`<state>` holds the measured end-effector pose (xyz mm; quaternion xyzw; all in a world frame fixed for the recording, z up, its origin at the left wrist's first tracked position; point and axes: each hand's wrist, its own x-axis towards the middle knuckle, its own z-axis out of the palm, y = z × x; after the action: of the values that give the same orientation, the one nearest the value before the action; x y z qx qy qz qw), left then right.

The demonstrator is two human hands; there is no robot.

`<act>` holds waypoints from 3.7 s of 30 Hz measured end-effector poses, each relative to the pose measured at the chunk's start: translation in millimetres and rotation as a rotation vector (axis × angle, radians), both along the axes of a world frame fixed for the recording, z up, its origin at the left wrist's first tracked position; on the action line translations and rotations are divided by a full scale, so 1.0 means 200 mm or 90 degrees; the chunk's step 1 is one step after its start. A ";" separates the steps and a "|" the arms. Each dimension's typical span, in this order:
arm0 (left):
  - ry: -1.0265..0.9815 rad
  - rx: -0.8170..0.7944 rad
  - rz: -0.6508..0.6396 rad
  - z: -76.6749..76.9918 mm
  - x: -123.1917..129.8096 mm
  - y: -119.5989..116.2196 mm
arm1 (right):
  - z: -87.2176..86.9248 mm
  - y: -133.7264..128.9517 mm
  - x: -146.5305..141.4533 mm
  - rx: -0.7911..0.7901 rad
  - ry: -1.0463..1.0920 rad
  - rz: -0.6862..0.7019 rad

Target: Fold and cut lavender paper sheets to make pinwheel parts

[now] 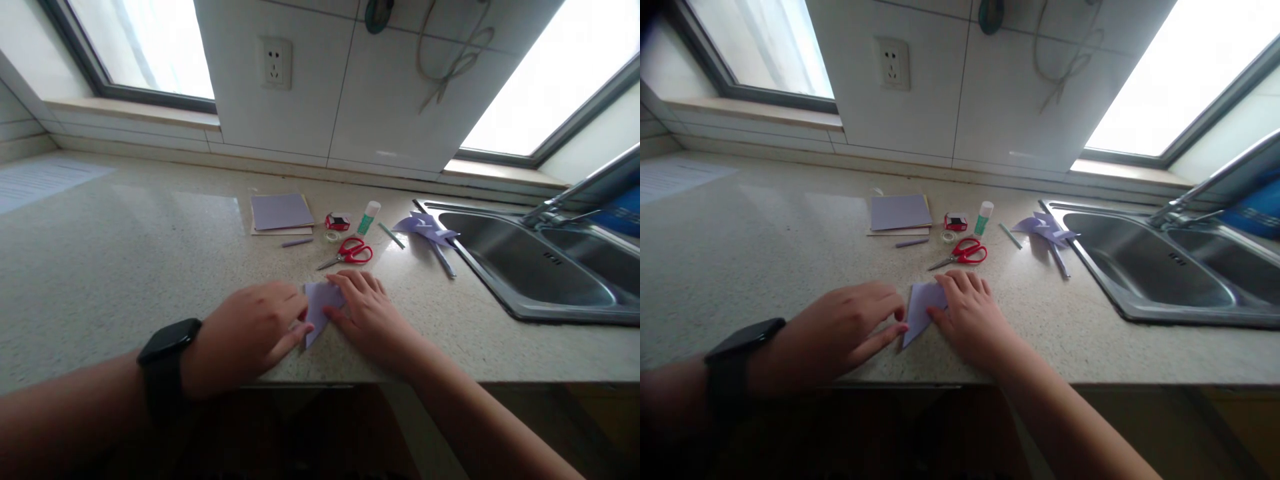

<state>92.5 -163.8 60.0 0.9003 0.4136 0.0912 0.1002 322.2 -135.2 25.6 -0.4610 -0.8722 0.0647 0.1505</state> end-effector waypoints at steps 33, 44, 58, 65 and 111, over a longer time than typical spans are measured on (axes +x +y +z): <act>-0.816 -0.606 0.090 -0.16 -0.07 0.27 | 0.16 0.54 0.16 0.009 -0.044 0.099; -0.954 -0.665 0.188 -0.14 -0.09 0.30 | 0.21 0.61 0.18 -0.109 -0.153 0.070; -1.059 -0.733 0.197 -0.16 -0.10 0.34 | 0.17 0.49 0.16 -0.533 0.527 0.269; -1.078 -0.762 0.189 -0.17 -0.11 0.34 | 0.12 0.40 0.13 -0.702 0.574 0.449; -0.982 -0.855 0.087 -0.12 -0.12 0.34 | 0.17 0.33 0.05 -0.727 0.492 0.414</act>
<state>68.6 -95.0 36.7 0.3292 0.2530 0.4004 0.8169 331.3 -69.8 59.6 -0.1319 -0.6805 0.7035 0.1565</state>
